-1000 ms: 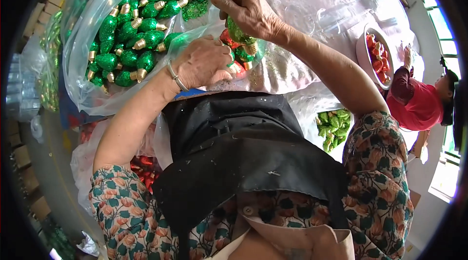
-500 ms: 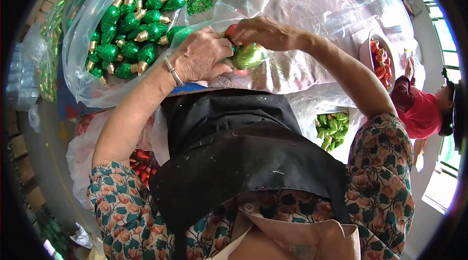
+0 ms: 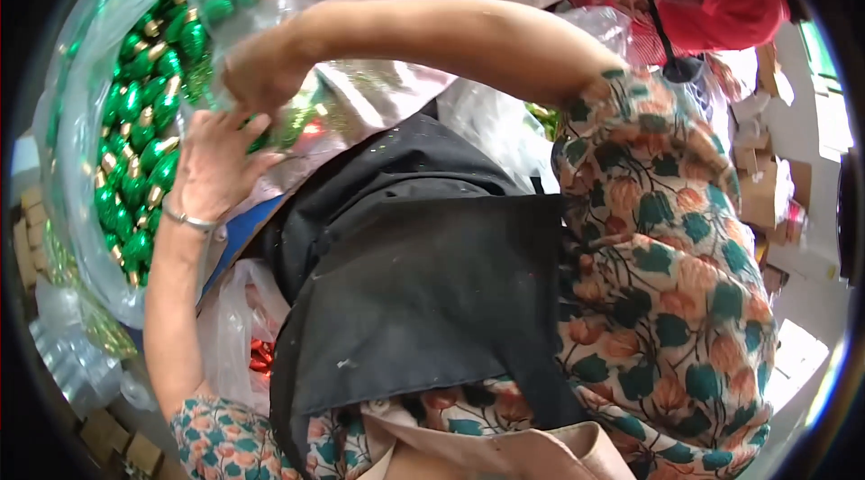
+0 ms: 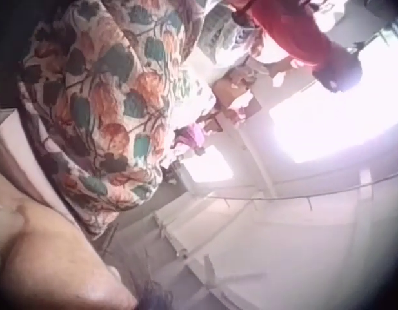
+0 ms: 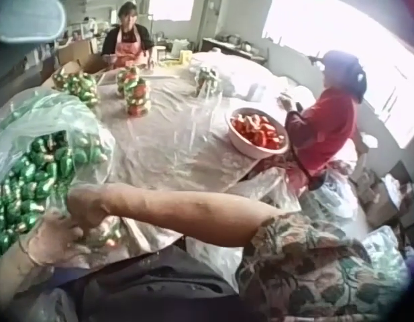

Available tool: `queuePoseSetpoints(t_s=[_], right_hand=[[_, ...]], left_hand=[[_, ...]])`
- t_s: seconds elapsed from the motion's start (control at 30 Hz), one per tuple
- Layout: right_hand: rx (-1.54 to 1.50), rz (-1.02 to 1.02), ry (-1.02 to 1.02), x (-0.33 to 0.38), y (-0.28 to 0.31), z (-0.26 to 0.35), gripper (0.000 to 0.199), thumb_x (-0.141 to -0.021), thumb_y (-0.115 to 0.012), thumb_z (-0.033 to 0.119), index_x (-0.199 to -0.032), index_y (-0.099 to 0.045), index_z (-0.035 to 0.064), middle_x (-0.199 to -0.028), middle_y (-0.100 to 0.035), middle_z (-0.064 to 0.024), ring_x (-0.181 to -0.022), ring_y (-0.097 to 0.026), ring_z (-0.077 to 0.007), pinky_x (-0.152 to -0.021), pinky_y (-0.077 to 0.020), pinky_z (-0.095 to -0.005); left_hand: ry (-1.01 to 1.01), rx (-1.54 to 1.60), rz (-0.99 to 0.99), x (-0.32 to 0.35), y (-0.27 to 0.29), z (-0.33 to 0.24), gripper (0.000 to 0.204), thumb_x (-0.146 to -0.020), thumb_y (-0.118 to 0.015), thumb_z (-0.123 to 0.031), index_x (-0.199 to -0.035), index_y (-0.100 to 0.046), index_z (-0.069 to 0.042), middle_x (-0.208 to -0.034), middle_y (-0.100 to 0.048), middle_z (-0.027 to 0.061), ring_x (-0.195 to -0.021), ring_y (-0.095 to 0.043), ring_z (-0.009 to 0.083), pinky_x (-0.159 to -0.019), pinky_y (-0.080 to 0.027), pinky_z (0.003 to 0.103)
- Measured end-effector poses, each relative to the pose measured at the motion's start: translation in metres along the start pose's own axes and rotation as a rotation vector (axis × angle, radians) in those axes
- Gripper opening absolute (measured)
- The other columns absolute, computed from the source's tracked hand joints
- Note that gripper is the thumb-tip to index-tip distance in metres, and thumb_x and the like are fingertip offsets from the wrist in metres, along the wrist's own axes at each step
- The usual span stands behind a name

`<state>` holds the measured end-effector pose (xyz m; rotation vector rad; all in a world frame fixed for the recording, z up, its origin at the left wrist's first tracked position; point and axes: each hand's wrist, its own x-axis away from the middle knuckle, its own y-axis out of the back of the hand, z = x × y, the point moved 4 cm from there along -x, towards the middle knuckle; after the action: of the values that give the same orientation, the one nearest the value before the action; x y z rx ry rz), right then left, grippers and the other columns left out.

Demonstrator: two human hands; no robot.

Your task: Packaging and sorting red and green ornaments at a large workspace table.

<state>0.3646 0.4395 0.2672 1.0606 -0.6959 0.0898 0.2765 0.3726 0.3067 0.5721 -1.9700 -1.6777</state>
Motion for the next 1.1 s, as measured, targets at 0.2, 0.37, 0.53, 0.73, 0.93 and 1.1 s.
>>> queuePoseSetpoints(t_s=[0.2, 0.37, 0.53, 0.73, 0.93, 1.1], right_hand=[[-1.196, -1.731, -0.311, 0.334, -0.132, -0.090, 0.020, -0.090, -0.054, 0.011, -0.100, -0.059, -0.0050, -0.094, -0.063, -0.0110, -0.082, -0.063, -0.0172, -0.075, -0.0525, -0.0279], [-0.448, -0.518, -1.027, 0.387, -0.487, -0.143, 0.009, -0.069, -0.064, 0.012, -0.075, -0.063, 0.0052, -0.057, -0.049, -0.0018, -0.052, -0.046, -0.0139, -0.047, -0.0387, -0.0329], [-0.427, -0.537, -1.489, 0.261, -0.575, -0.112, 0.059, -0.075, -0.061, 0.041, -0.118, -0.047, 0.0034, -0.099, -0.063, -0.0179, -0.088, -0.060, -0.0338, -0.076, -0.0461, -0.0440], [-0.425, -1.112, -1.383, 0.313, -0.501, -0.110, 0.033, -0.081, -0.059, 0.033, -0.094, -0.062, 0.0018, -0.087, -0.065, -0.0184, -0.072, -0.063, -0.0275, -0.065, -0.0490, -0.0386], [-1.089, -1.143, -0.702, 0.218, -0.143, -0.080, 0.018, -0.081, -0.063, 0.017, -0.084, -0.061, 0.0000, -0.068, -0.056, -0.0034, -0.064, -0.051, -0.0100, -0.060, -0.0422, -0.0251], [-0.387, -1.063, -0.020, 0.043, 0.033, -0.102, 0.025, -0.083, -0.058, 0.025, -0.097, -0.062, 0.0046, -0.087, -0.064, -0.0166, -0.079, -0.062, -0.0305, -0.070, -0.0473, -0.0379]], left_hand=[[0.019, -0.187, 0.168, -0.006, -0.007, 0.005, 0.047, -0.076, -0.063, -0.017, -0.118, -0.050, 0.000, -0.107, -0.054, 0.0136, -0.095, -0.052, 0.0293, -0.088, -0.036, 0.039], [-0.113, -0.229, 0.118, -0.019, -0.004, 0.024, 0.049, -0.075, -0.065, -0.018, -0.118, -0.050, 0.000, -0.107, -0.055, 0.0115, -0.098, -0.052, 0.0268, -0.089, -0.036, 0.040], [0.034, -0.165, 0.142, -0.007, 0.013, 0.020, 0.059, -0.071, -0.068, -0.019, -0.123, -0.047, 0.000, -0.118, -0.053, 0.0137, -0.111, -0.047, 0.0296, -0.096, -0.031, 0.041], [0.410, -0.089, -0.305, 0.061, 0.053, -0.005, 0.053, -0.072, -0.069, -0.014, -0.121, -0.051, -0.001, -0.118, -0.054, 0.0166, -0.111, -0.050, 0.0324, -0.094, -0.037, 0.040], [1.123, 0.109, -0.839, 0.260, -0.035, -0.049, 0.010, -0.085, -0.059, -0.005, -0.088, -0.061, 0.004, -0.075, -0.060, 0.0118, -0.069, -0.057, 0.0178, -0.065, -0.046, 0.028], [1.527, 0.606, -0.842, 0.376, -0.174, -0.097, 0.014, -0.088, -0.055, -0.010, -0.082, -0.057, 0.003, -0.069, -0.059, 0.0094, -0.061, -0.052, 0.0172, -0.057, -0.041, 0.029]])
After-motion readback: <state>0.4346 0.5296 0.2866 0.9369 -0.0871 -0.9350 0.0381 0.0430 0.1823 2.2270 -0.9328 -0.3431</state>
